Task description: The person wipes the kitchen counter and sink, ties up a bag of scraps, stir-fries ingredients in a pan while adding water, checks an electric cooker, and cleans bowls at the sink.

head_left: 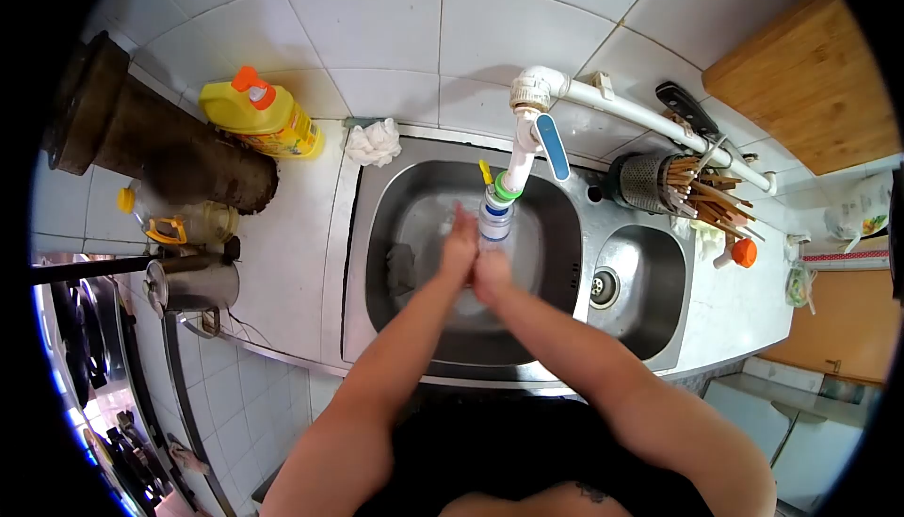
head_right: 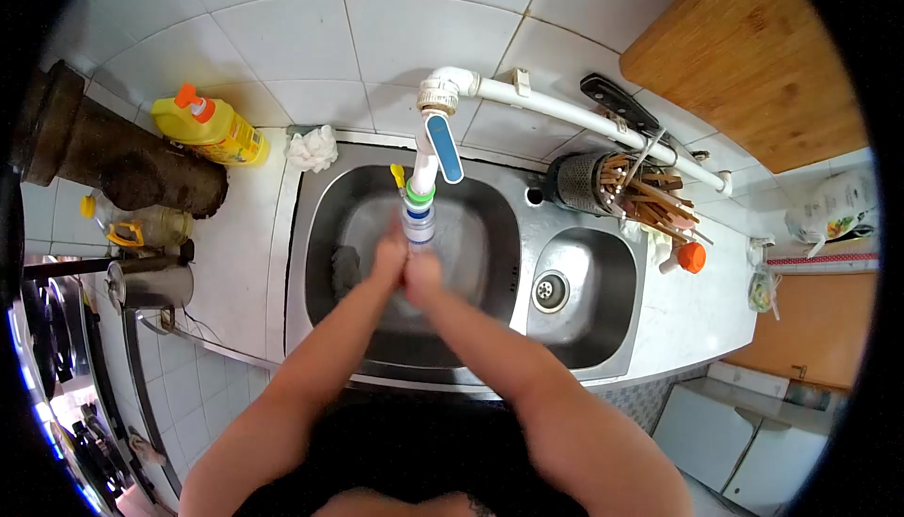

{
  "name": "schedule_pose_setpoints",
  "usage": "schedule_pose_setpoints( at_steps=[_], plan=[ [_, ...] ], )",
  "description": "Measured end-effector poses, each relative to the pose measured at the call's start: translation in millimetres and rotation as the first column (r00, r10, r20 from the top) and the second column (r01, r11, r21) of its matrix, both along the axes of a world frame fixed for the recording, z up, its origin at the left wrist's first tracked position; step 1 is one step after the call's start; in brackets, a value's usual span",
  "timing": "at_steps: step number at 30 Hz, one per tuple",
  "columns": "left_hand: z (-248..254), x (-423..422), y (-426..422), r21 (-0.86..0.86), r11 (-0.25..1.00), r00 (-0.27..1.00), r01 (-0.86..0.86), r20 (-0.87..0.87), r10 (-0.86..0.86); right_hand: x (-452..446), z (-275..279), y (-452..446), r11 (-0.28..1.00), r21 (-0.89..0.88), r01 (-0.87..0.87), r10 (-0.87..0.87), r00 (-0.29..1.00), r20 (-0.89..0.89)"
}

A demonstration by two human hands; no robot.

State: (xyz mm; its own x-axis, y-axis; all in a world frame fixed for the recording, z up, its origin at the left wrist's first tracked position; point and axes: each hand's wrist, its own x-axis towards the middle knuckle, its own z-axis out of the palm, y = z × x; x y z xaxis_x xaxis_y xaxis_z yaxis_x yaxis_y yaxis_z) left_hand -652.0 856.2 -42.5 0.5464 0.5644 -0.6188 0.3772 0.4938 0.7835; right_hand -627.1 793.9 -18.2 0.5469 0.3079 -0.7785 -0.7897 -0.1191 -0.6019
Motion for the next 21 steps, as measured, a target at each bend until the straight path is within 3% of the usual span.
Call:
schedule_pose_setpoints(
  at_steps=[1, 3, 5, 7, 8, 9, 10, 11, 12, 13, 15, 16, 18, 19, 21],
  plan=[
    [3.6, 1.5, 7.7, -0.057, 0.998, 0.999, -0.041, 0.02, 0.042, -9.7, -7.8, -0.9, 0.993, 0.109, 0.037, -0.04, 0.999, 0.029],
    [4.0, -1.1, -0.9, -0.071, 0.973, 0.931, -0.22, 0.282, 0.231, -18.4, -20.4, -6.0, 0.943, 0.318, 0.095, -0.123, 0.99, 0.071],
    [-14.3, -9.1, -25.5, -0.065, 0.991, 0.968, -0.12, 0.214, 0.131, 31.7, 2.9, -6.4, 0.98, 0.187, -0.07, 0.07, 0.998, 0.008],
    [-8.9, -10.3, -40.0, -0.021, 0.999, 0.992, -0.041, 0.118, 0.043, 44.9, 2.6, -8.3, 0.968, 0.127, -0.217, 0.204, 0.973, 0.112],
    [-7.0, -8.7, -43.0, 0.019, 1.0, 0.998, -0.007, 0.057, 0.006, 37.8, -9.0, -10.1, 0.954, 0.12, -0.275, 0.238, 0.937, 0.256],
    [2.3, -6.8, -31.1, -0.082, 0.994, 0.993, -0.069, 0.087, 0.076, 31.1, -16.1, -10.2, 0.938, 0.104, -0.33, 0.266, 0.88, 0.393],
    [6.8, -6.1, -15.5, -0.183, 0.975, 0.982, -0.127, 0.113, 0.149, 26.1, -5.3, -5.0, 0.887, -0.057, -0.457, 0.415, 0.739, 0.53],
    [12.3, -6.6, -7.4, -0.285, 0.941, 0.965, -0.18, 0.133, 0.225, 25.4, -8.5, -6.9, 0.877, -0.01, -0.48, 0.381, 0.682, 0.624],
    [16.0, -6.8, -7.3, -0.231, 0.957, 0.978, -0.176, 0.072, 0.197, 25.4, -11.2, -9.1, 0.861, 0.034, -0.507, 0.336, 0.618, 0.71],
    [17.2, -7.1, -7.3, -0.35, 0.927, 0.979, -0.139, 0.09, 0.18, 26.4, -14.1, -11.8, 0.841, 0.075, -0.537, 0.282, 0.551, 0.786],
    [18.2, -10.8, -11.0, -0.567, 0.822, 0.981, -0.051, 0.124, 0.147, 35.1, -8.8, -20.2, 0.809, 0.057, -0.585, 0.413, 0.634, 0.654],
    [18.6, -10.6, -15.4, -0.538, 0.838, 0.981, -0.094, 0.093, 0.17, 38.7, -3.9, -20.9, 0.794, 0.053, -0.606, 0.471, 0.667, 0.578],
    [22.5, -9.2, -26.4, -0.476, 0.862, 0.976, -0.177, 0.032, 0.217, 36.6, -7.7, -16.8, 0.842, 0.163, -0.515, 0.39, 0.789, 0.475],
    [25.7, -10.1, -28.1, -0.397, 0.909, 0.986, -0.126, 0.052, 0.159, 36.0, -9.2, -16.1, 0.86, 0.212, -0.465, 0.351, 0.839, 0.417],
    [32.2, -11.3, -26.0, -0.22, 0.975, 0.996, -0.028, 0.077, 0.046, 39.5, -7.3, -17.6, 0.89, 0.12, -0.441, 0.397, 0.876, 0.273]
  ],
)
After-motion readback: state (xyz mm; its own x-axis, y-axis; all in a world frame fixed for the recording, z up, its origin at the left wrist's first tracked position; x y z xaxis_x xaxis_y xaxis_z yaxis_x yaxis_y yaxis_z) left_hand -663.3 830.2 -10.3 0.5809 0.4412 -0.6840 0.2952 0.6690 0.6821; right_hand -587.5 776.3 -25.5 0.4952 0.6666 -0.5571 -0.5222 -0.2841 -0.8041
